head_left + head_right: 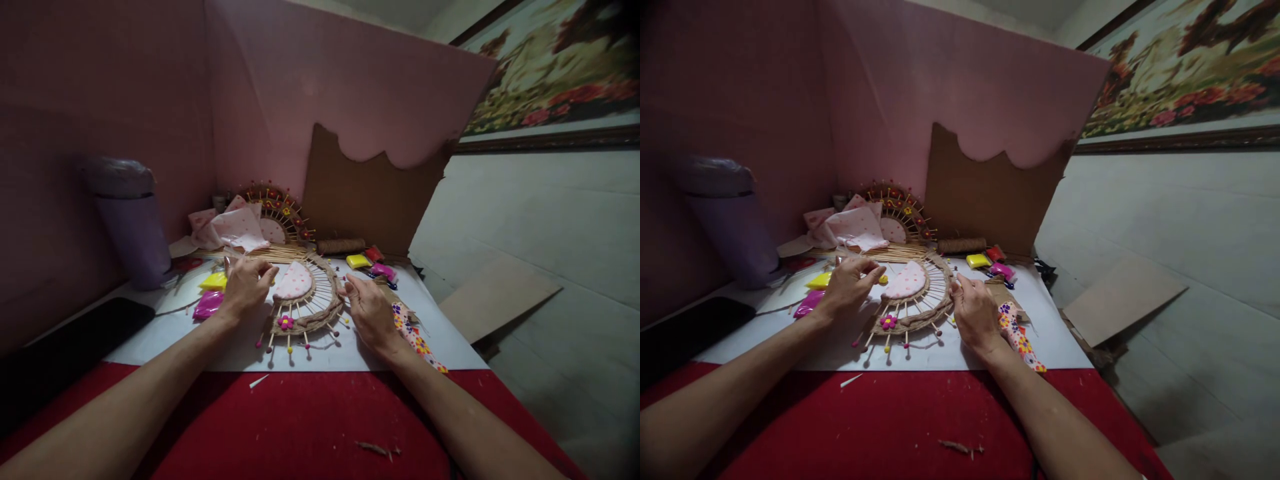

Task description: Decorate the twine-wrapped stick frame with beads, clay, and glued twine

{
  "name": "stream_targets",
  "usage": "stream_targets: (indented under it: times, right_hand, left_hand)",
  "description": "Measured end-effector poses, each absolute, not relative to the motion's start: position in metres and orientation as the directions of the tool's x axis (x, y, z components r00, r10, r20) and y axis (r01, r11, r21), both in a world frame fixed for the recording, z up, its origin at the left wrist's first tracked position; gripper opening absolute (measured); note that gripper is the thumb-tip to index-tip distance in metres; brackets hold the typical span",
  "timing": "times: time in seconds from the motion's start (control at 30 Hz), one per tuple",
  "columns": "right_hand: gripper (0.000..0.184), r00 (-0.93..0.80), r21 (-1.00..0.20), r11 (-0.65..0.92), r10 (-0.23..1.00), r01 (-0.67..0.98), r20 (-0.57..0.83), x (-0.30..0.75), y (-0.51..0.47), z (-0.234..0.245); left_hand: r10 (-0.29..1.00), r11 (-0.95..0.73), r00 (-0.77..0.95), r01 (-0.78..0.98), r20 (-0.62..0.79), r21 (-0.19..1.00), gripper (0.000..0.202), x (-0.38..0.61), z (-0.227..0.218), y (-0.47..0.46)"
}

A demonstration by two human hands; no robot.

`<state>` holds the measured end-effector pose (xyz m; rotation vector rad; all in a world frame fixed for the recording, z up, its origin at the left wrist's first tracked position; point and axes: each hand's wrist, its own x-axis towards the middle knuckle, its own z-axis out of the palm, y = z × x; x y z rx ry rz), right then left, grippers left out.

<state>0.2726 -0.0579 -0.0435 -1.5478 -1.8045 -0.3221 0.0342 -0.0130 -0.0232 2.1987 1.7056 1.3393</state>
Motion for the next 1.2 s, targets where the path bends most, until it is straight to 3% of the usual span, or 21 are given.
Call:
stream_targets:
  times: [0.27, 0.53, 0.7, 0.93, 1.2]
  right_hand:
    - [0.036, -0.094, -0.191, 0.236, 0.828, 0.953, 0.552, 0.271, -0.056, -0.045]
    - [0.041, -0.03, -0.227, 0.201, 0.808, 0.953, 0.588, 0.278, -0.047, -0.045]
    - [0.038, -0.088, -0.188, 0.203, 0.869, 0.961, 0.487, 0.276, -0.048, -0.04]
    - [0.037, -0.008, -0.179, 0.101, 0.89, 0.979, 0.456, 0.279, -0.036, -0.019]
    - [0.034, -0.045, -0.136, 0.089, 0.953, 0.987, 0.3, 0.28, -0.004, -0.014]
  left_hand:
    - [0.806, -0.391, 0.009, 0.76, 0.592, 0.52, 0.021, 0.033, -0.027, -0.01]
    - [0.803, -0.394, 0.007, 0.756, 0.596, 0.522, 0.02, 0.035, -0.025, -0.013]
    - [0.802, -0.402, 0.012, 0.75, 0.597, 0.525, 0.02, 0.034, -0.026, -0.013]
    - [0.801, -0.407, 0.013, 0.746, 0.599, 0.527, 0.02, 0.034, -0.025, -0.012]
    - [0.805, -0.396, 0.009, 0.752, 0.593, 0.526, 0.019, 0.034, -0.023, -0.014]
